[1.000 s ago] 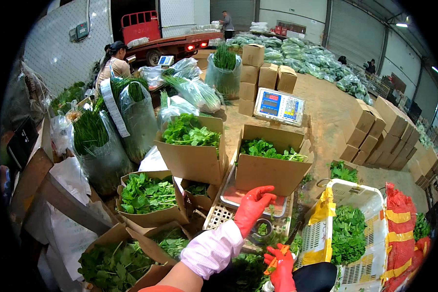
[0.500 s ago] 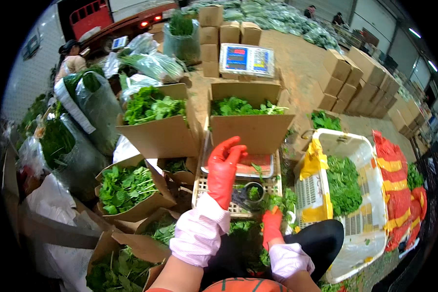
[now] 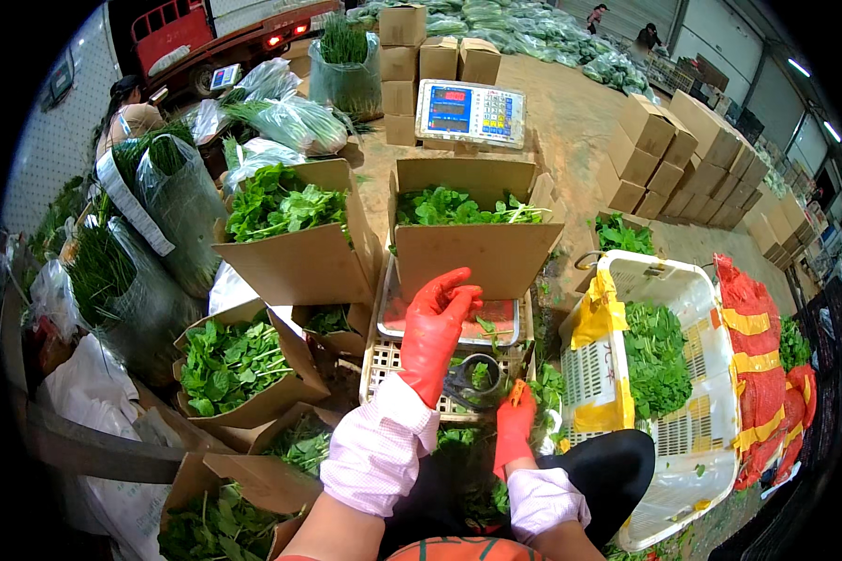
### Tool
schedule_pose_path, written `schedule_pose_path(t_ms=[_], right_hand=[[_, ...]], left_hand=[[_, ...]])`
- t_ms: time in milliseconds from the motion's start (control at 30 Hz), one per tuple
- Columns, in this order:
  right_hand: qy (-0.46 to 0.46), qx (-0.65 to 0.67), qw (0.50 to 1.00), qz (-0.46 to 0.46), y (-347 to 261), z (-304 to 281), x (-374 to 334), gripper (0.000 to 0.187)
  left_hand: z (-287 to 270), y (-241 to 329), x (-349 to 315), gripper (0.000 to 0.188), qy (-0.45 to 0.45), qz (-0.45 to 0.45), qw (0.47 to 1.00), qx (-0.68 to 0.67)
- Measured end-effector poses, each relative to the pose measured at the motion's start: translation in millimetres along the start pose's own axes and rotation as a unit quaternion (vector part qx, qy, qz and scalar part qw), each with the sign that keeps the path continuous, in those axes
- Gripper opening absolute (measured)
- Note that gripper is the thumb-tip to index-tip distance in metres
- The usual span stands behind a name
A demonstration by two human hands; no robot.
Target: The person trims the roots of leafy greens using shears and packs the bunches into cardboard boxes on a scale, then uses a tape dispenser to seal a box.
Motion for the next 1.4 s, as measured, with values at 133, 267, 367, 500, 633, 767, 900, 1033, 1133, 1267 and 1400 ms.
schedule_pose_path(t_ms=[133, 267, 367, 500, 633, 767, 900, 1033, 1133, 1267, 1400], right_hand=[[-0.061, -0.064, 0.996, -0.028, -13, -2, 9, 0.054], [0.029, -0.204, 0.977, -0.062, -30, -16, -3, 0.059], [0.014, -0.235, 0.971, -0.047, -69, -25, -27, 0.065], [-0.025, -0.233, 0.972, -0.017, -68, -38, -25, 0.058], [-0.041, 0.116, 0.991, -0.058, -94, -42, -36, 0.061], [-0.218, 0.312, 0.924, -0.044, -214, -128, -52, 0.051], [-0.085, 0.293, 0.943, -0.135, -250, -255, -6, 0.042], [0.044, 0.186, 0.973, -0.127, -226, -367, 31, 0.051], [0.077, 0.109, 0.989, -0.060, -158, -414, 53, 0.051], [0.000, 0.118, 0.992, 0.041, -43, -430, 80, 0.050], [-0.062, -0.111, 0.982, 0.140, 131, -428, 136, 0.043]], left_hand=[[2, -10, 4, 0.032, -0.012, -0.002, 1.000, 0.002], [15, -4, 8, 0.043, -0.028, 0.114, 0.976, 0.181], [33, 30, 18, 0.055, -0.043, 0.284, 0.867, 0.407], [77, 45, 50, 0.066, -0.048, 0.171, 0.752, 0.635], [48, 27, 85, 0.051, -0.117, 0.213, 0.716, 0.654], [43, 29, 93, 0.017, -0.116, 0.206, 0.723, 0.649], [29, 41, 91, 0.015, -0.132, 0.226, 0.704, 0.660], [44, 42, 69, 0.049, -0.079, 0.319, 0.746, 0.579], [77, 27, 35, 0.053, -0.188, 0.363, 0.775, 0.482], [64, -12, 3, 0.048, -0.233, 0.194, 0.855, 0.420], [35, -39, -5, 0.043, -0.151, 0.040, 0.944, 0.291]])
Point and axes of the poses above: each hand's wrist, its own x-axis towards the middle knuckle, its own z-axis out of the palm, y = z × x, the point moved 5 cm from there along x, towards the middle knuckle, and after that the axes turned 9 degrees about -x, right-handed, at the moved point
